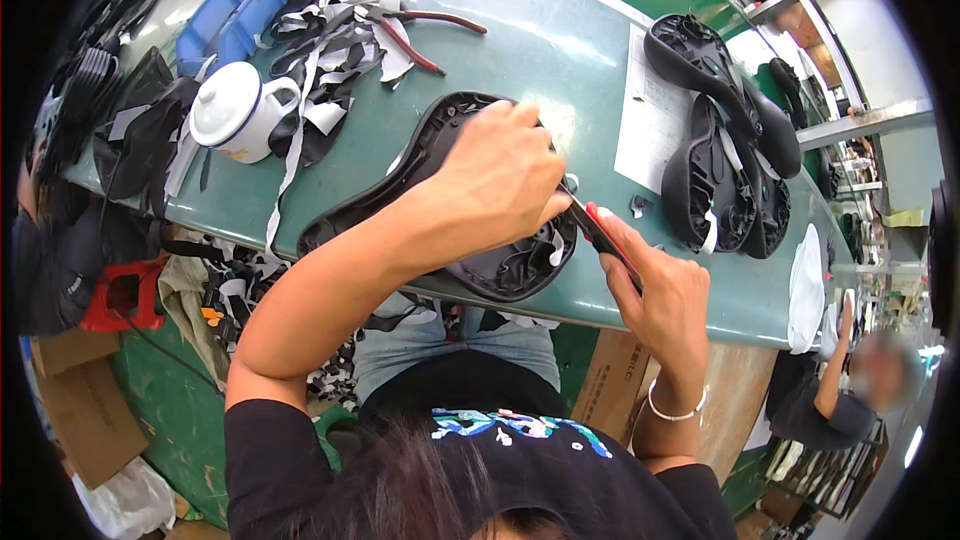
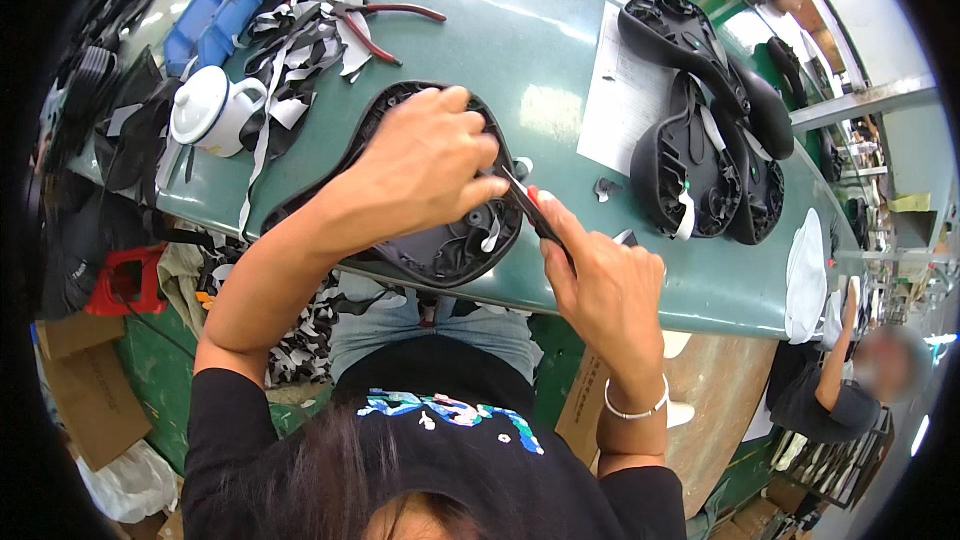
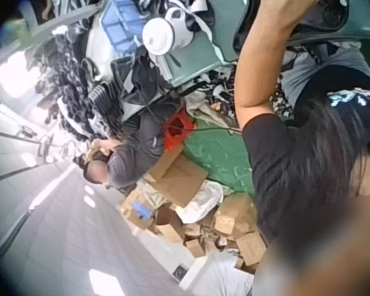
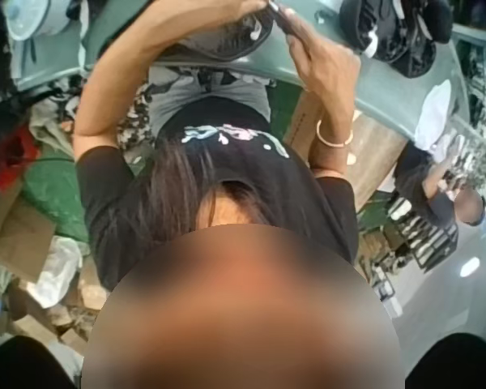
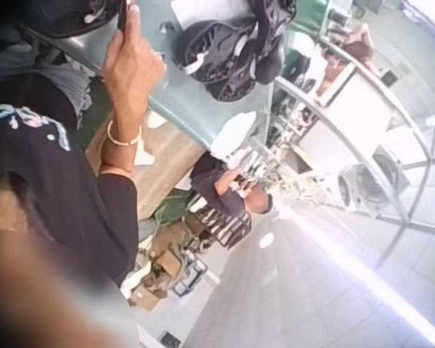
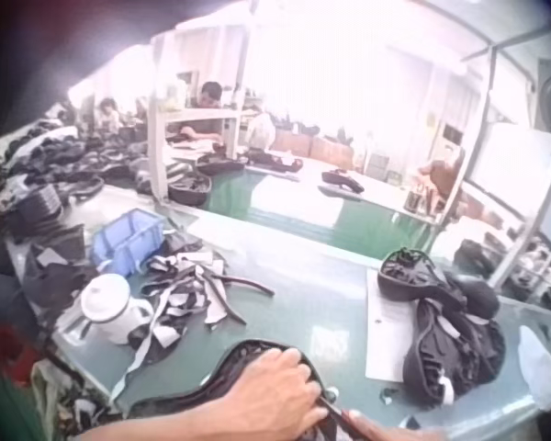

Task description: The recorder is assembling or finishing bicycle seats by trimming excess material with a knife and using pliers.

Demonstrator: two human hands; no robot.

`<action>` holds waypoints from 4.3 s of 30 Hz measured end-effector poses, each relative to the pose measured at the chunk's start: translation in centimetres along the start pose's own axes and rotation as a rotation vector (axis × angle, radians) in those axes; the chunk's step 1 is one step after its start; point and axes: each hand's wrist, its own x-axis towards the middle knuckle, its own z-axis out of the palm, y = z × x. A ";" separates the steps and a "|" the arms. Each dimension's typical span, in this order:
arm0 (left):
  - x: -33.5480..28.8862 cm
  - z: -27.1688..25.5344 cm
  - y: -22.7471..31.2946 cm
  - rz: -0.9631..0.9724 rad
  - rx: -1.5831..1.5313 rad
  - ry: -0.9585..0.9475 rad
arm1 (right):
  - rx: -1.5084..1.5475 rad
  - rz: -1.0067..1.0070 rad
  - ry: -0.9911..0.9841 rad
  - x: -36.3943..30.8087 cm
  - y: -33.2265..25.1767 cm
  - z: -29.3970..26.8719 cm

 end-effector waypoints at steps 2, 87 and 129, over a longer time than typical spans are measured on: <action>0.5 0.7 -0.9 0.189 0.210 0.112 | -0.022 0.011 -0.007 0.8 0.0 0.2; -4.6 -2.3 0.9 -0.553 -1.405 -0.294 | -0.148 0.137 0.947 -1.5 12.1 -1.1; -3.2 2.5 -7.2 -0.402 -1.786 0.220 | 1.379 0.229 0.066 10.9 11.6 0.4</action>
